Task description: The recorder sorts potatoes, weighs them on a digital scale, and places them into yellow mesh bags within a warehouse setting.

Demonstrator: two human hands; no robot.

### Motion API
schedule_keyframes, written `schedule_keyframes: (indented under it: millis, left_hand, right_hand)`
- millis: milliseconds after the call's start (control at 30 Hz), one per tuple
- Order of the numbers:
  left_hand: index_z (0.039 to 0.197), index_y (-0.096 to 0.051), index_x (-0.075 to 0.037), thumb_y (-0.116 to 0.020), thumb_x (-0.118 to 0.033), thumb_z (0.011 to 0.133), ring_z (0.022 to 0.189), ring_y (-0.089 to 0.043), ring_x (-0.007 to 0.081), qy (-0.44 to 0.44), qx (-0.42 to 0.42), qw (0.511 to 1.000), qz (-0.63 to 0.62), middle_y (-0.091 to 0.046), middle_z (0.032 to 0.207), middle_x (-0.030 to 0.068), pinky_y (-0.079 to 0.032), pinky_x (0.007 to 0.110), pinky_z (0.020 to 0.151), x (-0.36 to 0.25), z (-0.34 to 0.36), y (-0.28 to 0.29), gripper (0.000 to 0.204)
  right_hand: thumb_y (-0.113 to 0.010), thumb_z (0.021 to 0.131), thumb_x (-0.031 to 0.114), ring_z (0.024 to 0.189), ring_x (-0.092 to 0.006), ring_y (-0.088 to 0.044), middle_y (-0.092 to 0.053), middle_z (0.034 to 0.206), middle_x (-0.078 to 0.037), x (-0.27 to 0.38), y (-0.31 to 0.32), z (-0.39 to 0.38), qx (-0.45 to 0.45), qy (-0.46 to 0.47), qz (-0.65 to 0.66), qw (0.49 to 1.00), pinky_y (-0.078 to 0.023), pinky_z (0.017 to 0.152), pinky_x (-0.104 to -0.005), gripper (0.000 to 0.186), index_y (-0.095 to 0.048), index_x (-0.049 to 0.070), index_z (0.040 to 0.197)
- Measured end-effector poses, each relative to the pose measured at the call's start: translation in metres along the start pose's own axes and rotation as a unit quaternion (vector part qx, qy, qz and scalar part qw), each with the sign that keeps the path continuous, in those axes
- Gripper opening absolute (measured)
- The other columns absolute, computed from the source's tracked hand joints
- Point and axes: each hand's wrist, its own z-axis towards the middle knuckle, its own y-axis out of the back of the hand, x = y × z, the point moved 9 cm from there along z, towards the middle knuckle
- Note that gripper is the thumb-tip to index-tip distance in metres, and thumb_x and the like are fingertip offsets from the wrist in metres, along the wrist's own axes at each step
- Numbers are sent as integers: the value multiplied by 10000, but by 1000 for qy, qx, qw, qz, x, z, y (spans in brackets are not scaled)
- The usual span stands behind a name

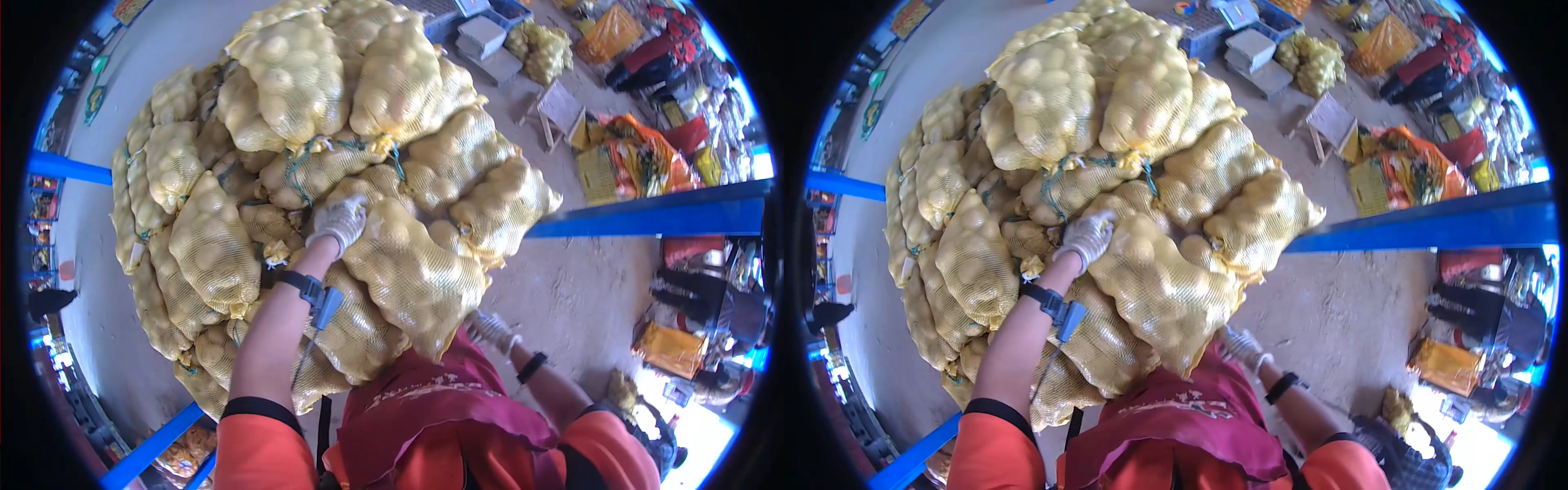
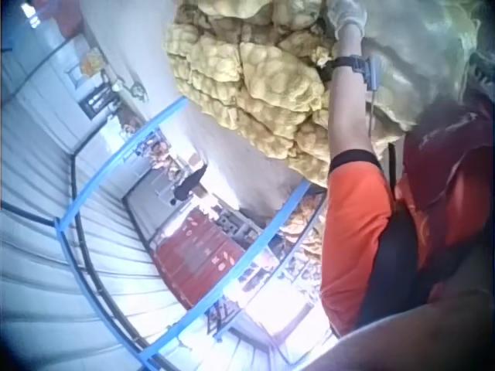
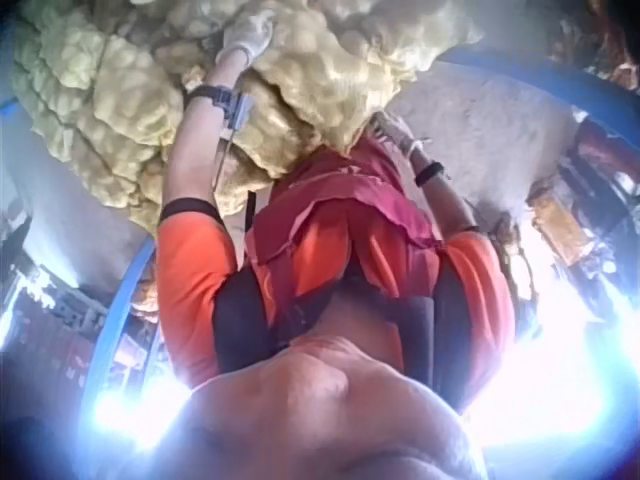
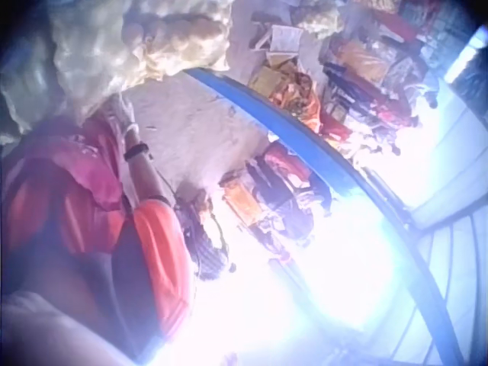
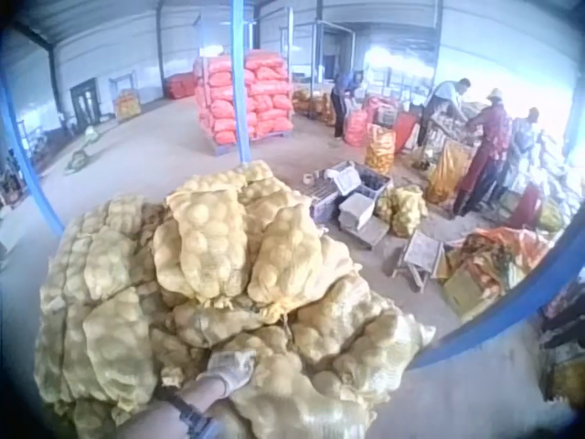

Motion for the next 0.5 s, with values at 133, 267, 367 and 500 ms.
schedule_keyframes:
  millis: [133,267,367,500]
  left_hand:
    - [1260,-539,-167,-523,-471,865,1206,-479,307,-272,-226,928,114,-461,1342,118,-167,586,1077,-105,-48,66,498]
    - [1279,-534,-129,-462,-581,855,1170,-500,251,-332,43,933,129,-567,1225,103,-160,572,1093,-143,-76,-30,624]
    - [1255,-558,-97,-439,-602,857,1174,-502,229,-300,-69,925,224,-593,1192,103,-168,552,1099,-134,-88,-27,653]
    - [1200,-588,-78,-478,-566,862,1173,-506,238,-333,-60,929,152,-576,1204,104,-200,511,1102,-163,-75,-41,604]
  right_hand:
    - [-560,889,513,1075,-212,-527,-445,1311,-152,68,-33,-32,-64,67,214,972,-506,835,-334,883,-17,91,1443]
    - [-764,786,327,1321,-266,-308,-208,1481,-228,101,-84,-36,-35,274,152,949,-335,1062,-378,1254,301,102,1409]
    - [-714,795,439,1344,-336,-305,-179,1495,-260,97,-83,-48,-141,276,-147,939,-269,1099,-347,1220,244,15,1420]
    - [-655,843,426,1180,-321,-523,-472,1316,-259,10,-16,10,31,189,-409,892,-399,1006,-363,1049,68,-15,1461]
